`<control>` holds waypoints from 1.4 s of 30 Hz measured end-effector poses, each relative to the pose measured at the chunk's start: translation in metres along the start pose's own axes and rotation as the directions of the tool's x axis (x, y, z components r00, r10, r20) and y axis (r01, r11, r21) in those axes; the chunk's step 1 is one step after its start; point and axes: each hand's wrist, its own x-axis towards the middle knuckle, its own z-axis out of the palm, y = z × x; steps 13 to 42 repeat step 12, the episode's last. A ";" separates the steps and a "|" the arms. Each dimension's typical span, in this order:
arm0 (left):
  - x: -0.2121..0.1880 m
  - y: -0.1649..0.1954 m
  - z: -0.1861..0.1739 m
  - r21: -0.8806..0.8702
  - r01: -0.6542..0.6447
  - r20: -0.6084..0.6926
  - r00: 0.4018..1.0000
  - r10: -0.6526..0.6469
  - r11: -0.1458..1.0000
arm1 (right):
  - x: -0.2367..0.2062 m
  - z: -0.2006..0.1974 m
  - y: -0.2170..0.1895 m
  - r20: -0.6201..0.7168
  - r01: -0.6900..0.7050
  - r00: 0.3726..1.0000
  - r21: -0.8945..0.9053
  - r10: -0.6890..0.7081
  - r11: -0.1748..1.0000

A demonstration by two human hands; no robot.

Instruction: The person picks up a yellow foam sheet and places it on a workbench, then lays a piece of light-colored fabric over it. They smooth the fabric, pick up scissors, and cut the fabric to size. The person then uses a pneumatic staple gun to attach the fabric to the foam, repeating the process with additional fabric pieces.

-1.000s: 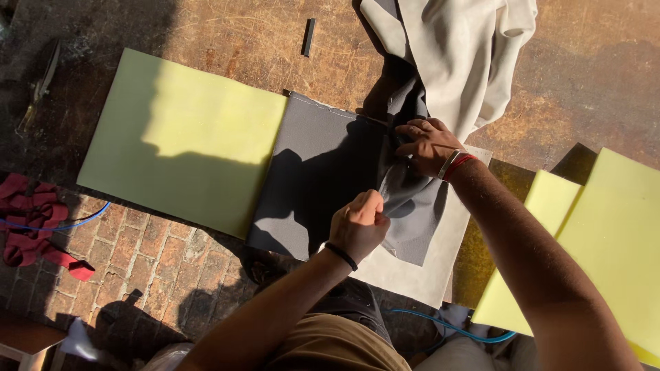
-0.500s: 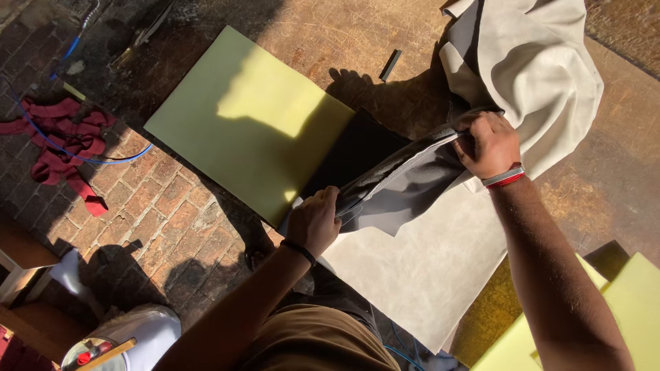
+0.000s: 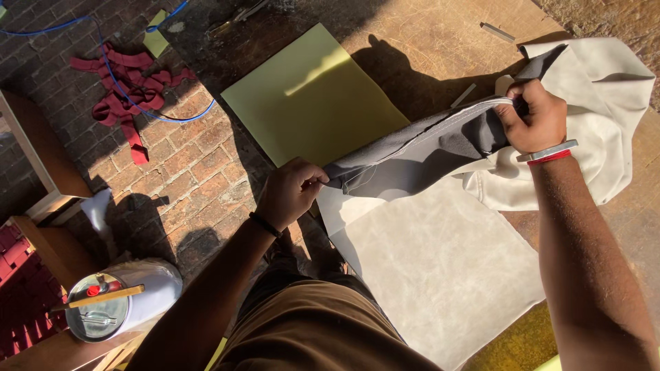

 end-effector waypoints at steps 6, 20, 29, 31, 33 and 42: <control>-0.001 -0.024 0.007 -0.373 0.058 -0.340 0.920 -0.195 0.926 | 0.023 0.008 -0.019 -0.025 0.120 0.992 0.026 -0.120 0.992; 0.002 -0.039 -0.014 -0.433 -0.034 -0.409 0.898 -0.162 0.901 | 0.065 0.025 -0.038 -0.066 0.146 0.988 0.100 -0.140 0.984; 0.002 -0.039 -0.014 -0.433 -0.034 -0.409 0.898 -0.162 0.901 | 0.065 0.025 -0.038 -0.066 0.146 0.988 0.100 -0.140 0.984; 0.002 -0.039 -0.014 -0.433 -0.034 -0.409 0.898 -0.162 0.901 | 0.065 0.025 -0.038 -0.066 0.146 0.988 0.100 -0.140 0.984; 0.002 -0.039 -0.014 -0.433 -0.034 -0.409 0.898 -0.162 0.901 | 0.065 0.025 -0.038 -0.066 0.146 0.988 0.100 -0.140 0.984; 0.002 -0.039 -0.014 -0.433 -0.034 -0.409 0.898 -0.162 0.901 | 0.065 0.025 -0.038 -0.066 0.146 0.988 0.100 -0.140 0.984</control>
